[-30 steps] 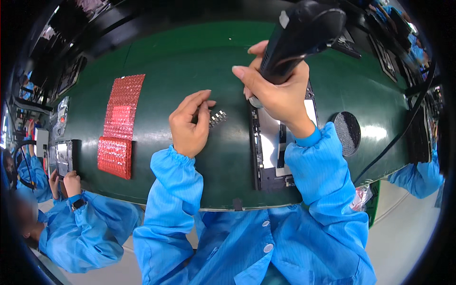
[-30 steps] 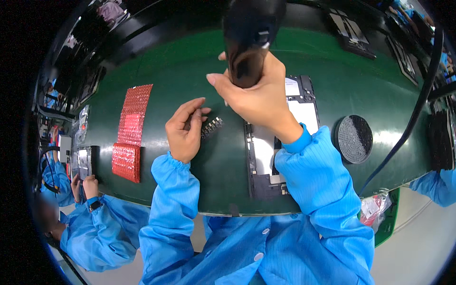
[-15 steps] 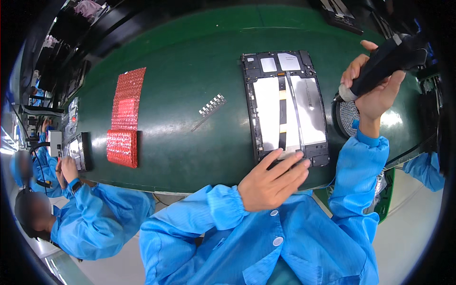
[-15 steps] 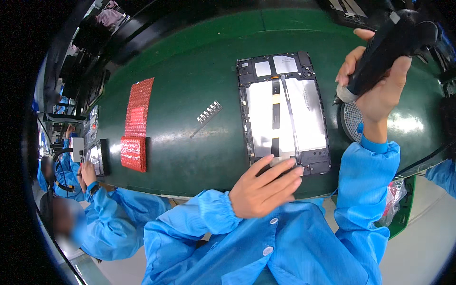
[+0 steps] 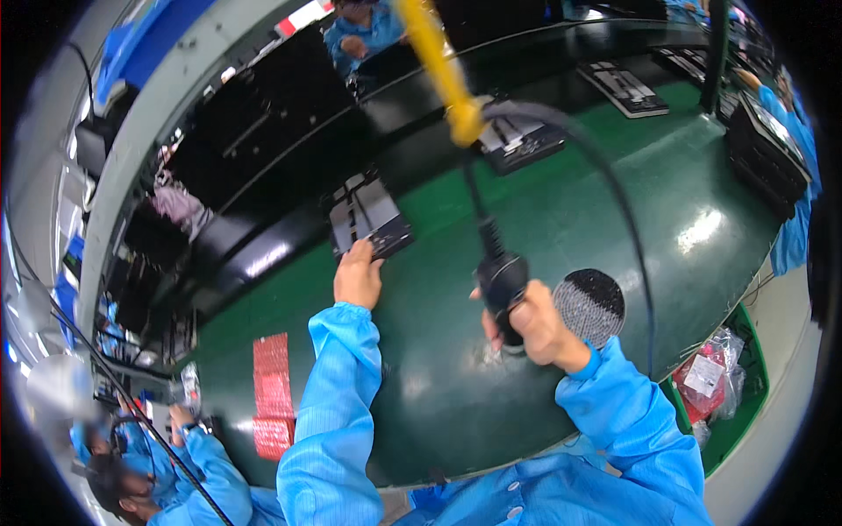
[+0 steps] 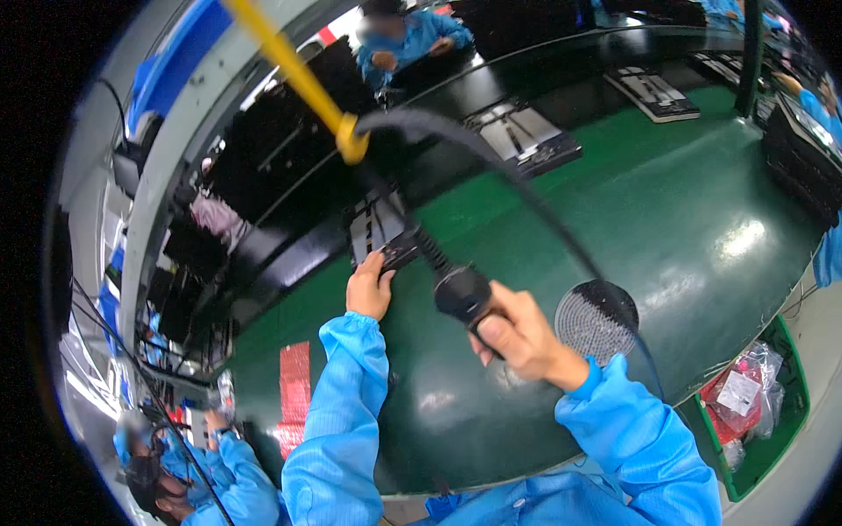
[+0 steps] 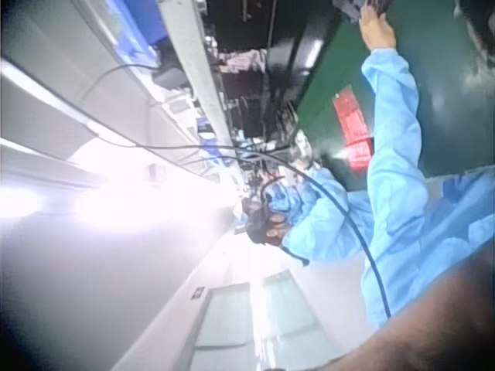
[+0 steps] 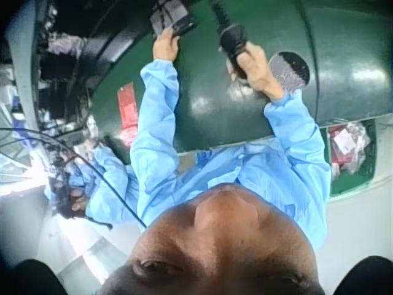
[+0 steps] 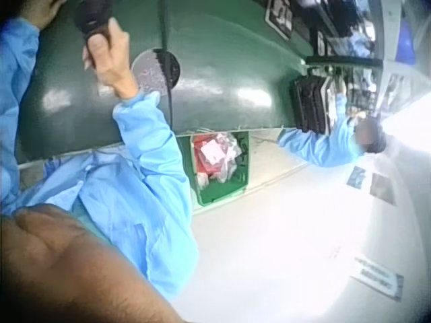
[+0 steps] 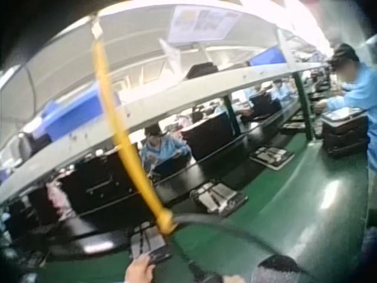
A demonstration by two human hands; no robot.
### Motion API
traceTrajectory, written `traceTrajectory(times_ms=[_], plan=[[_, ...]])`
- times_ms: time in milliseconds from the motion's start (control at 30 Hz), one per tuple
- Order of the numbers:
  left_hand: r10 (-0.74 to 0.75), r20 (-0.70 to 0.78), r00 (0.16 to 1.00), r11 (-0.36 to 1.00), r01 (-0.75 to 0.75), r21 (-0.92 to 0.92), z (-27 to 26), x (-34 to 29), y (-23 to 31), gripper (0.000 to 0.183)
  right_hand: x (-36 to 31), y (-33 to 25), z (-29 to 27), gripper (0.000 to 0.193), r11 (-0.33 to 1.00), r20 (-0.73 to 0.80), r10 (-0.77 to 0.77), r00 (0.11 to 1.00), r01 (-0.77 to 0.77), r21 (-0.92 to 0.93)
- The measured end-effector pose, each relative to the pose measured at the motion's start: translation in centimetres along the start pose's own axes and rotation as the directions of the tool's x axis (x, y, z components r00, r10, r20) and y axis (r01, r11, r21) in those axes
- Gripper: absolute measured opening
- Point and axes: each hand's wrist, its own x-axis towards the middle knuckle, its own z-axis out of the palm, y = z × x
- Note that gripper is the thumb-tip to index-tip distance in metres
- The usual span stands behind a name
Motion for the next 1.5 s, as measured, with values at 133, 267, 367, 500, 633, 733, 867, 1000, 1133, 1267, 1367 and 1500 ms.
traceTrajectory(times_ms=[133,267,367,500,633,733,867,1000,1133,1267,1367,1500], plan=[[-0.117,0.083,0.99,0.989,0.108,0.104,1.2,2.3,-0.8,0.036,-0.1,0.0,-0.2,0.039,1.0,0.005,-0.02,1.0,0.02,0.005],[0.069,0.228,0.971,0.997,-0.074,0.01,3.5,4.7,3.7,0.047,-0.3,-0.1,0.5,0.037,0.995,-0.009,0.04,0.999,-0.039,0.094],[0.192,0.301,0.934,0.981,-0.186,-0.051,4.4,8.2,10.2,0.051,-1.1,0.9,0.5,0.037,0.996,0.038,0.082,0.996,-0.083,0.027],[0.305,0.293,0.906,0.947,-0.321,0.007,6.2,13.2,14.7,0.057,-0.9,-0.4,0.8,0.034,0.999,0.1,-0.042,0.994,0.041,0.009],[0.249,0.36,0.899,0.948,-0.303,0.1,9.2,18.1,17.6,0.065,-1.1,-0.6,0.5,0.039,0.997,0.08,-0.032,0.996,0.038,-0.073],[0.157,0.392,0.907,0.954,-0.242,0.178,10.1,20.9,19.5,0.061,-1.1,-0.5,-0.1,0.037,0.999,0.08,-0.033,0.996,0.036,-0.033],[0.073,0.369,0.927,0.932,-0.195,0.307,11.7,21.1,19.3,0.051,-1.2,-0.3,-0.3,0.038,0.998,0.075,-0.057,0.996,0.058,-0.018],[0.06,0.028,0.998,0.978,-0.065,0.198,10.0,21.4,17.4,0.039,-1.2,0.1,-0.1,0.039,0.988,0.05,-0.143,0.989,0.145,-0.049],[0.155,0.071,0.985,0.986,-0.158,0.047,4.9,16.5,16.2,0.048,-1.3,-0.9,-0.1,0.04,0.993,0.01,-0.028,1.0,0.029,-0.117],[0.376,-0.032,0.926,0.927,-0.376,0.003,3.3,5.4,12.3,0.058,-1.2,1.1,0.2,0.046,0.992,-0.058,-0.123,0.991,0.121,-0.033],[0.378,0.079,0.922,0.917,-0.361,-0.171,2.9,-3.3,7.5,0.055,-1.0,-3.0,-1.1,0.042,0.999,-0.071,-0.05,0.996,0.049,-0.011],[0.327,0.168,0.93,0.935,-0.292,-0.2,-5.7,-10.0,14.7,0.063,-1.4,-6.8,-4.3,0.031,0.993,-0.227,0.057,0.972,-0.078,-0.086]])
